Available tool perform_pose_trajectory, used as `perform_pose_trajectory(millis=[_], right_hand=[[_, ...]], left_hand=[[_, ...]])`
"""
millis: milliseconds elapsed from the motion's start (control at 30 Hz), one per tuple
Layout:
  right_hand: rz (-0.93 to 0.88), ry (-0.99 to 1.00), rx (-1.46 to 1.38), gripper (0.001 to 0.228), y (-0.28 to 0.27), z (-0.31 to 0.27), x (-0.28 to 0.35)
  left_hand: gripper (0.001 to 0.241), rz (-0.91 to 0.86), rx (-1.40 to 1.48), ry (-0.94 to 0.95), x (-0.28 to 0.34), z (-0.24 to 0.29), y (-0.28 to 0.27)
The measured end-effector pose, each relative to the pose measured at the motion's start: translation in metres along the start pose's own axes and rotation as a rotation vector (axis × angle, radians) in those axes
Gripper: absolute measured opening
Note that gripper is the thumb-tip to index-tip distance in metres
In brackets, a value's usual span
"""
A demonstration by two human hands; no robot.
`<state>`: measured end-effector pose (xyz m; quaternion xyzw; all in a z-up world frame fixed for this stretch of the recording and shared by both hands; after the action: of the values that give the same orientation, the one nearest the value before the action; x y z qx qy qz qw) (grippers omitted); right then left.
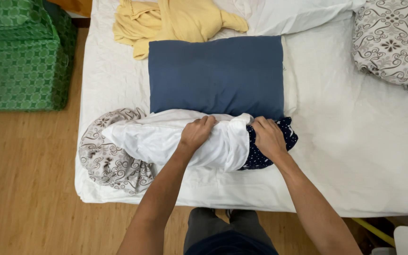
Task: The person puts a dark blue pillowcase with a moon and star pattern onto a pillow, then puts a white pillowcase with a grey floral pattern onto another pillow. The person smooths the cases and adjusts the pillows on the bed.
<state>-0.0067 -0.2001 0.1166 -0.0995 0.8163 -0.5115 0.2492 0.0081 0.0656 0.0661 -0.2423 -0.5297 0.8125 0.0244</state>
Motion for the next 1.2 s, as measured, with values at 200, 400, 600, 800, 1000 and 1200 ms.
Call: perform_pose_trajectory(millis=[200, 400, 600, 800, 1000, 1200], right_hand=[[0.119, 0.078, -0.090, 0.023, -0.013, -0.007, 0.006], [0.194, 0.196, -0.046, 0.031, -0.031, 0.034, 0.025], [0.071, 0.419, -0.075, 0.027, -0.021, 0.046, 0.016], [0.026, 0.461, -0.017, 0.026, 0.009, 0.058, 0.018], [-0.207, 0.364, 0.127, 0.050, -0.007, 0.006, 0.014], [-0.313, 0.003, 0.042, 0.062, 0.046, -0.018, 0.036]], left_hand=[[0.016, -0.080, -0.019, 0.036, 0.003, -0.028, -0.018], [0.024, -0.093, -0.146, 0.005, 0.031, -0.084, -0.042], [0.039, -0.397, -0.222, -0.359, 0.037, -0.088, 0.004], [0.085, -0.246, -0.287, -0.038, 0.006, 0.035, -0.020], [0.057, -0.331, -0.225, -0.017, 0.054, 0.022, 0.054], [0.045, -0.299, -0.165, 0.005, 0.049, 0.022, 0.057]])
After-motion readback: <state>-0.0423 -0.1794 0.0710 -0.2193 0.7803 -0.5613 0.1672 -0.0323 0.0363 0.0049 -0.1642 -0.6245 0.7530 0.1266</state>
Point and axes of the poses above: each hand's wrist, its own x-axis away from the middle knuckle, its own y-axis out of the palm, z = x × y, the point moved 1 cm from there along -x, towards the middle knuckle, and after that the axes turned 4 degrees about -y, right-handed, at the moved point
